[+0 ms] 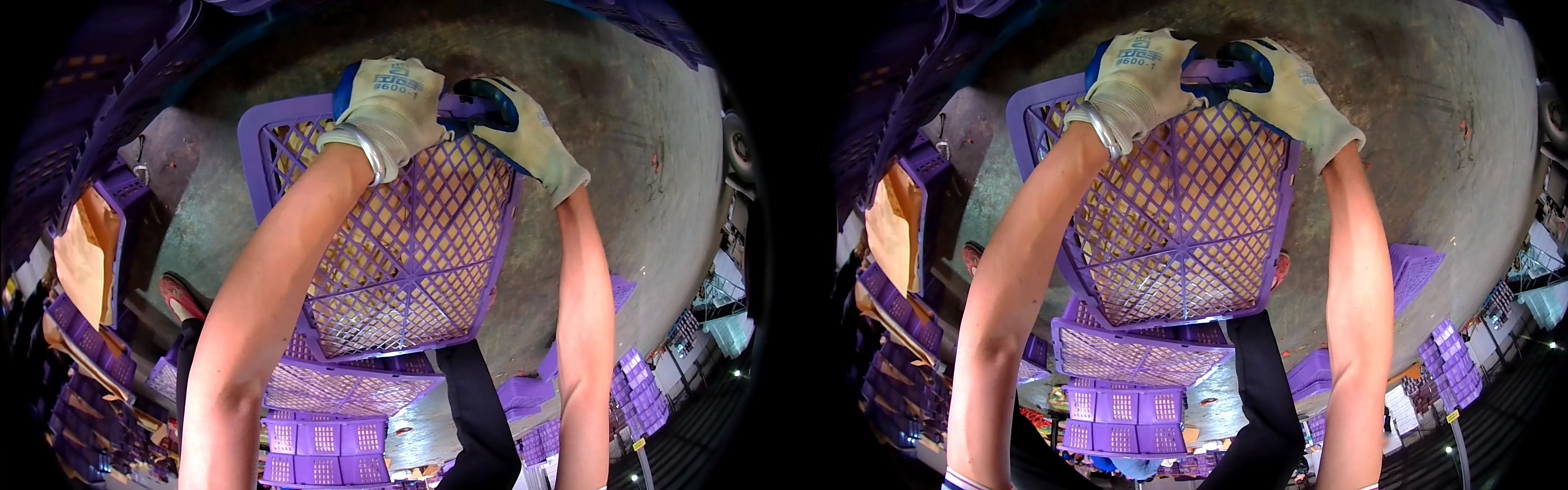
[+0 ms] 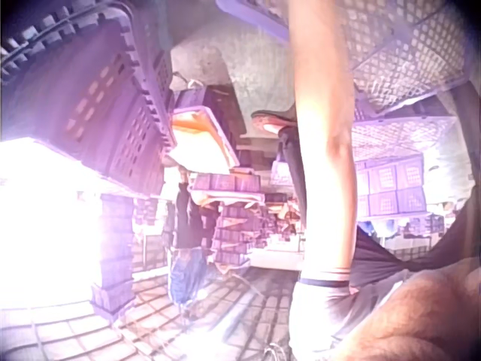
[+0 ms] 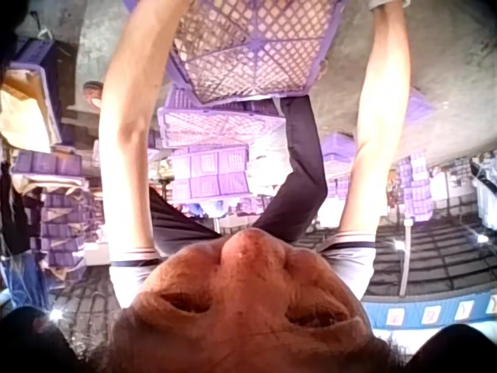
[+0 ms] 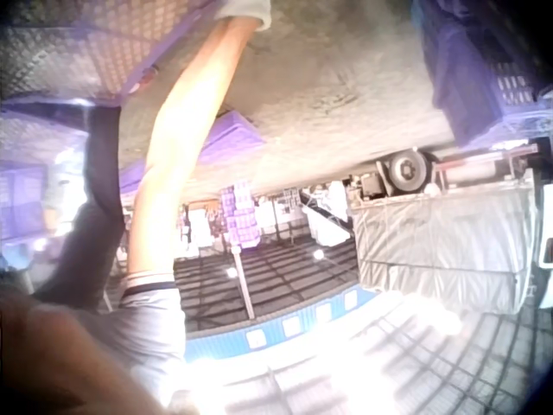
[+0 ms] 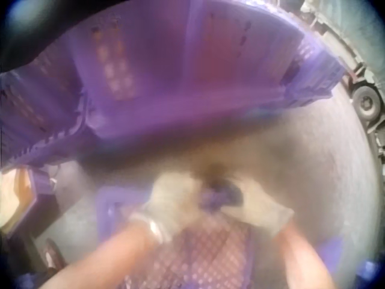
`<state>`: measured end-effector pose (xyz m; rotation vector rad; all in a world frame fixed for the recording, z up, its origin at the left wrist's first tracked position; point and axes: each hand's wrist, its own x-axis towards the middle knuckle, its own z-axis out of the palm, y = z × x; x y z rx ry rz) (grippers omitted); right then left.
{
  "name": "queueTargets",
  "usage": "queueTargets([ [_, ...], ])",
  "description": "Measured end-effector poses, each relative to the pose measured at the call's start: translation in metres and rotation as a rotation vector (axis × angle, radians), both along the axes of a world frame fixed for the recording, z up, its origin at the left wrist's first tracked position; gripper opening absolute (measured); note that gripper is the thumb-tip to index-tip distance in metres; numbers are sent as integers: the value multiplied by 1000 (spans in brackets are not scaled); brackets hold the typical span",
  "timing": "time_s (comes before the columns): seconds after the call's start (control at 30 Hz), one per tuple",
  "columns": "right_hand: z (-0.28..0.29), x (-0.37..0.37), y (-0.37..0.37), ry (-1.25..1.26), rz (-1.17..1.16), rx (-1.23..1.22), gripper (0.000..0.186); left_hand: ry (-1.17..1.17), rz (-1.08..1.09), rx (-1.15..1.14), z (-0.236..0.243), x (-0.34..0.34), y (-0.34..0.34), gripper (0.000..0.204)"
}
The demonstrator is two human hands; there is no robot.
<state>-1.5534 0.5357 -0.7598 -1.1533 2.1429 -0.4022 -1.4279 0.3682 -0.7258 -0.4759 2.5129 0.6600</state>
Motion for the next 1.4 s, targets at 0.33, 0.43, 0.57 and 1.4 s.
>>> queueTargets([
  [0.33,-9,6,6,104,20,-35,56,454,82,-329,-32,22,18,57],
  [0.43,-13,10,8,178,37,-76,56,530,262,-243,-41,22,21,63],
  [0.57,-5,11,6,185,74,-72,56,162,32,-97,-32,13,15,58],
  [1.4,-7,-17,-29,-395,-145,77,39,230,66,-49,-55,6,-1,43],
])
